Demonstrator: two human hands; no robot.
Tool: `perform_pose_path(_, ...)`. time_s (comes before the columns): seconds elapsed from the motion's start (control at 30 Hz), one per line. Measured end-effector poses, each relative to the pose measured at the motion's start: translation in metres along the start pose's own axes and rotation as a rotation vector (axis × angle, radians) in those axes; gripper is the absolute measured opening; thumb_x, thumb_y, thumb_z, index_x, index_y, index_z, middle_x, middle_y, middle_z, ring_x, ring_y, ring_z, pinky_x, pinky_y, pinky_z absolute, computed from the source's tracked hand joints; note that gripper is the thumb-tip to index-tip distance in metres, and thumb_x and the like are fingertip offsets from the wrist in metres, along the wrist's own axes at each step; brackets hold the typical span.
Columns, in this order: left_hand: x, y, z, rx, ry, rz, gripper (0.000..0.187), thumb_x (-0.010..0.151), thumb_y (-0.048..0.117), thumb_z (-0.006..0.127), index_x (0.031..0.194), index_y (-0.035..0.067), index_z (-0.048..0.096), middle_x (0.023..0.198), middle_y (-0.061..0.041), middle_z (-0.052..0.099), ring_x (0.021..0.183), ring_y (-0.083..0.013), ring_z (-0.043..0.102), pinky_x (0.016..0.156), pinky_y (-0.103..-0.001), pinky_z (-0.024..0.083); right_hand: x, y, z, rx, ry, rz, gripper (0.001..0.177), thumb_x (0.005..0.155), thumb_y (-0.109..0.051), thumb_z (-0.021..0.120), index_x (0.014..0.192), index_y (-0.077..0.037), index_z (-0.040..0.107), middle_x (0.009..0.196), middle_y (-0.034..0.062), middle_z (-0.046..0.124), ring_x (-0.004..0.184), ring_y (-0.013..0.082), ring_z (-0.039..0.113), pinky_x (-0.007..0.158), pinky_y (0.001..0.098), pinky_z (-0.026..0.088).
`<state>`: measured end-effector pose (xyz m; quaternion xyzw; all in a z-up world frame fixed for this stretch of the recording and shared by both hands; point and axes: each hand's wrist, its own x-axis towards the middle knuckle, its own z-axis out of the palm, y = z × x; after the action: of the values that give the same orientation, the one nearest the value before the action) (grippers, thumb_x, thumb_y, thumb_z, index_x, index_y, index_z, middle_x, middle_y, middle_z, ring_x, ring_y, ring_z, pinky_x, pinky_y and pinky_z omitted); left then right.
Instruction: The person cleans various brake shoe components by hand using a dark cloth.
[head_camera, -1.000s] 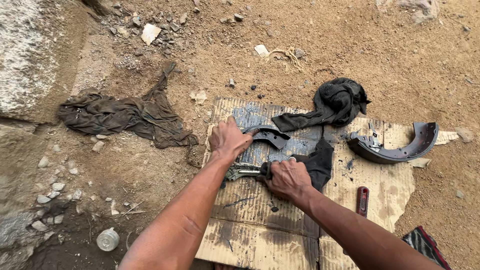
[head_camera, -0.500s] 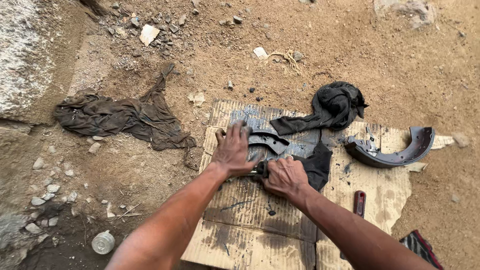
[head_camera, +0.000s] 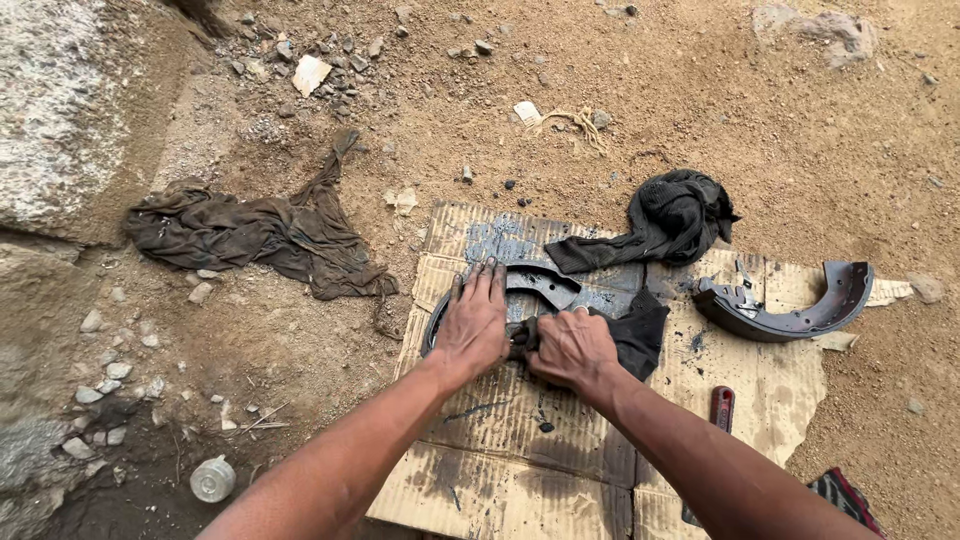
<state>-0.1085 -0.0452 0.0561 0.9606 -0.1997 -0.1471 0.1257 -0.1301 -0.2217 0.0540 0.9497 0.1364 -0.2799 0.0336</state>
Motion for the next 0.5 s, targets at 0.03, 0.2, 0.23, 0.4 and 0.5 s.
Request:
perform_pose_path(0.03,-0.004,-0.002,-0.008,-0.068,-0.026,0.022,0.097,0.079,0.006,0.07,0.158,-0.01,0.017,0.16,-0.033,0.024,0.151,-0.047,0.024,0.126,-0.056,0.018,-0.001,0.0,-0.001,0.001,0.002,0.0,0.038,0.096,-0.042,0.053,0.091,-0.006,0.064,0.079,0.0093,0.065,0.067,0.0176,0.057,0.053,0.0346,0.047)
perform_pose_path(0.2,-0.015,-0.008,-0.039,-0.106,-0.357,0.01,0.085,0.075,0.028,0.085,0.145,0.005,0.043,0.166,-0.026,0.003,0.156,-0.0438,0.002,0.128,-0.052,0.009,-0.005,-0.003,-0.013,-0.016,-0.03,0.019,0.043,0.098,-0.045,0.052,0.092,-0.005,0.067,0.078,0.0074,0.068,0.069,0.0172,0.06,0.055,0.0349,0.049)
perform_pose_path(0.23,-0.013,-0.008,-0.037,-0.03,-0.362,0.037,0.066,0.074,0.017,0.08,0.134,0.008,0.056,0.169,-0.026,-0.001,0.158,-0.0441,-0.002,0.128,-0.052,0.006,-0.006,-0.004,-0.016,0.054,-0.04,0.048,0.044,0.097,-0.048,0.054,0.095,-0.006,0.068,0.08,0.0087,0.069,0.071,0.0183,0.064,0.057,0.0353,0.051)
perform_pose_path(0.4,-0.007,-0.017,-0.014,-0.068,-0.225,0.097,0.059,0.06,-0.006,0.073,0.116,0.012,0.073,0.169,-0.023,-0.005,0.156,-0.0435,-0.007,0.127,-0.051,0.004,-0.012,-0.005,-0.021,0.146,-0.057,0.1,0.041,0.093,-0.047,0.059,0.099,-0.008,0.072,0.082,0.0096,0.074,0.069,0.0205,0.07,0.061,0.0363,0.055)
perform_pose_path(0.5,-0.007,-0.02,-0.007,-0.039,-0.281,0.037,0.036,0.07,-0.004,0.071,0.104,0.01,0.075,0.169,-0.02,-0.005,0.158,-0.0413,-0.006,0.13,-0.051,0.001,-0.015,0.0,-0.036,0.125,0.133,0.026,0.04,0.087,-0.048,0.068,0.098,-0.01,0.072,0.086,0.0104,0.072,0.072,0.0256,0.066,0.062,0.0399,0.054)
